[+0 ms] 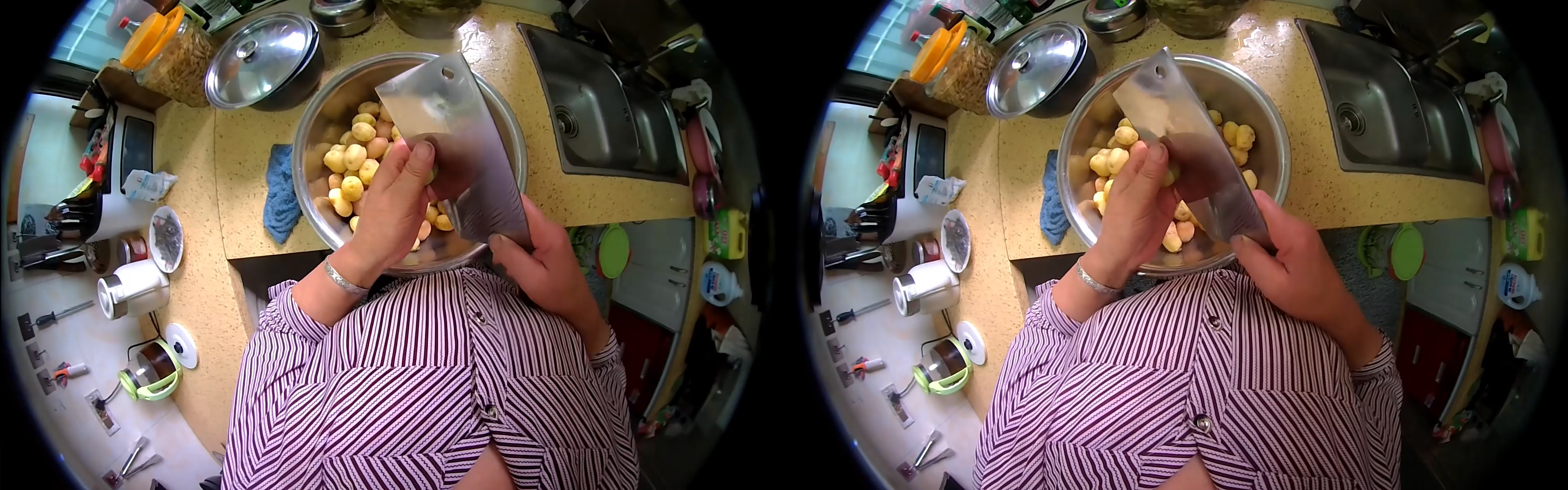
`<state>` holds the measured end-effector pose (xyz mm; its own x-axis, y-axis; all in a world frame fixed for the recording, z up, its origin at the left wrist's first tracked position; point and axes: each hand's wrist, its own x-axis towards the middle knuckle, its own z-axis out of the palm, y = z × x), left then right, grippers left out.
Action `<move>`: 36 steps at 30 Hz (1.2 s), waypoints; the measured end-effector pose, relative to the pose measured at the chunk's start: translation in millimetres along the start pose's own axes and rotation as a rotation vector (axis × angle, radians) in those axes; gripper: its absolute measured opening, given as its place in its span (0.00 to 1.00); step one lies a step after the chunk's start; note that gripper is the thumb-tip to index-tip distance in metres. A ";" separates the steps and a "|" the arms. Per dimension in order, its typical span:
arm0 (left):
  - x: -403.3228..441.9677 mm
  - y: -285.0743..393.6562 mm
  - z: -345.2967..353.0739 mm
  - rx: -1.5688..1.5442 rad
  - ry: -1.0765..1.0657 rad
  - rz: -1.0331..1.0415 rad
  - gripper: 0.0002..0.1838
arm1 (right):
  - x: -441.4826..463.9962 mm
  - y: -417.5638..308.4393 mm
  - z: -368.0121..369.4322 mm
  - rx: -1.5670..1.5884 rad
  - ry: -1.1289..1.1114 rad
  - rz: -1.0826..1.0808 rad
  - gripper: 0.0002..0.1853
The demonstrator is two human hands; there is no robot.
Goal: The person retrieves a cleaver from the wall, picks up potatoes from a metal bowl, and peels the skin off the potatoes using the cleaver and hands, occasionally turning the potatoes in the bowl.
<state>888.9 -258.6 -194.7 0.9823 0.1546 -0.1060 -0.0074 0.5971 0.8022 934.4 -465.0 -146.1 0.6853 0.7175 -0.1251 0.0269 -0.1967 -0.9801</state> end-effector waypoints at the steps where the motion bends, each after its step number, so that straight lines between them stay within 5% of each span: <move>1: 1.3 -0.7 -6.1 0.002 -0.001 -0.001 0.23 | 0.9 -0.4 -2.8 0.030 -0.002 0.022 0.21; 4: 1.9 4.0 -10.5 -0.071 -0.028 -0.130 0.18 | 3.4 1.2 -17.3 0.168 -0.054 0.219 0.23; 10: -0.6 20.1 -11.2 -0.309 -0.113 -0.202 0.28 | 4.8 18.3 -27.7 0.396 -0.006 0.210 0.25; 11: 2.5 16.1 -18.5 -0.278 -0.114 -0.175 0.19 | 1.9 17.2 -30.6 0.397 -0.006 0.210 0.25; 16: 24.6 47.1 -51.5 -0.110 -0.013 -0.071 0.13 | -24.0 20.2 -50.9 0.378 0.385 0.099 0.26; 19: 39.0 60.8 -44.3 0.553 -0.036 -0.056 0.10 | -32.4 27.2 -65.0 0.347 0.426 0.080 0.26; 20: 42.9 57.4 -42.3 0.557 -0.035 -0.061 0.10 | -34.6 29.6 -67.3 0.350 0.447 0.044 0.25; 26: 64.9 26.6 -44.7 1.819 -0.522 0.203 0.09 | -44.7 43.2 -77.3 0.353 0.451 0.080 0.24; 29: 63.3 12.9 -44.0 2.035 -0.541 0.198 0.10 | -49.1 46.5 -76.6 0.372 0.463 0.074 0.24; 33: 64.9 18.1 -48.1 1.959 -0.584 0.345 0.11 | -52.0 47.8 -75.4 0.371 0.476 0.055 0.23; 35: 65.5 24.7 -50.0 1.323 -0.438 0.135 0.11 | -54.0 39.9 -70.7 0.311 0.474 0.091 0.22; 36: 63.7 29.7 -50.5 1.324 -0.438 0.136 0.11 | -52.0 35.2 -67.9 0.311 0.474 0.090 0.22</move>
<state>941.8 -191.3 -207.2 0.9679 -0.2511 0.0089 -0.1671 -0.6167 0.7693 949.1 -554.6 -163.6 0.9283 0.3149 -0.1976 -0.2127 0.0140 -0.9770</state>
